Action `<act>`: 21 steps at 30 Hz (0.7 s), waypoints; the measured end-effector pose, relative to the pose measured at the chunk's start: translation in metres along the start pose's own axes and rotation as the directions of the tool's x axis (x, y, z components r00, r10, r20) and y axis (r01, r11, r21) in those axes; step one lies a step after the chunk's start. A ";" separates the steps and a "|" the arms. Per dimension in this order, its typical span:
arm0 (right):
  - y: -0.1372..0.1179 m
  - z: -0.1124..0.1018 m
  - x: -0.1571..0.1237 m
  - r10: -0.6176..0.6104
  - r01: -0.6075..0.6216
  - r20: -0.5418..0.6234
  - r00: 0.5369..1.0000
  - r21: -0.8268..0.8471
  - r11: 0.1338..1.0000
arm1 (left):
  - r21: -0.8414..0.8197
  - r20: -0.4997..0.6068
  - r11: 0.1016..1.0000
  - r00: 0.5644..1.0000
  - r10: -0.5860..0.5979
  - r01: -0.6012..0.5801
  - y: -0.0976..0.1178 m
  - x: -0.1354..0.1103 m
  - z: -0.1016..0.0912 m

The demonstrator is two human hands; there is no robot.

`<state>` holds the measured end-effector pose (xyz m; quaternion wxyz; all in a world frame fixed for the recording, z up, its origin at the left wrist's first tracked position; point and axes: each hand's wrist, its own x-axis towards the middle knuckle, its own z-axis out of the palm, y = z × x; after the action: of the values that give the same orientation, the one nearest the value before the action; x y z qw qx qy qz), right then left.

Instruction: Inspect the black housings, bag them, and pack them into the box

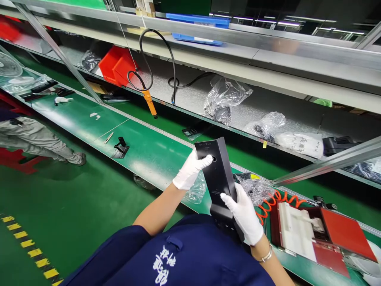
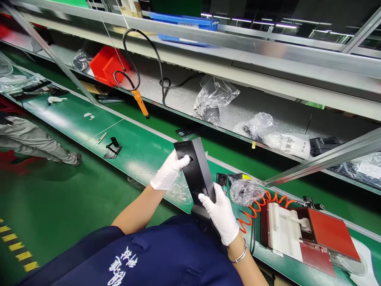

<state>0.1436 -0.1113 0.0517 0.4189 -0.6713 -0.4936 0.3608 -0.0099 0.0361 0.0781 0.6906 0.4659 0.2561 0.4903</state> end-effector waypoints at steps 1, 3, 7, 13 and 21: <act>0.000 0.000 -0.001 0.003 -0.003 -0.009 1.000 -0.017 1.000 | -0.010 -0.009 1.000 1.000 -0.008 0.008 -0.001 -0.001 0.001; 0.001 0.001 -0.003 0.008 -0.008 -0.024 1.000 -0.030 1.000 | -0.027 -0.034 1.000 0.999 -0.014 0.014 -0.003 -0.002 0.003; 0.003 0.000 -0.002 0.010 -0.011 -0.039 0.999 -0.039 0.999 | -0.014 -0.071 1.000 0.997 0.015 -0.016 -0.007 -0.003 0.005; 0.004 -0.002 0.001 0.010 -0.010 0.000 1.000 -0.037 0.999 | 0.029 -0.067 0.999 0.997 0.028 -0.026 -0.008 -0.004 0.005; 0.006 -0.011 0.015 -0.035 0.026 0.073 0.997 0.123 0.992 | 0.089 -0.097 0.995 0.994 0.059 -0.050 -0.006 -0.004 0.008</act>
<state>0.1591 -0.1004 0.0497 0.4460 -0.6228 -0.4961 0.4087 -0.0026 0.0286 0.0754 0.6426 0.4772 0.2982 0.5200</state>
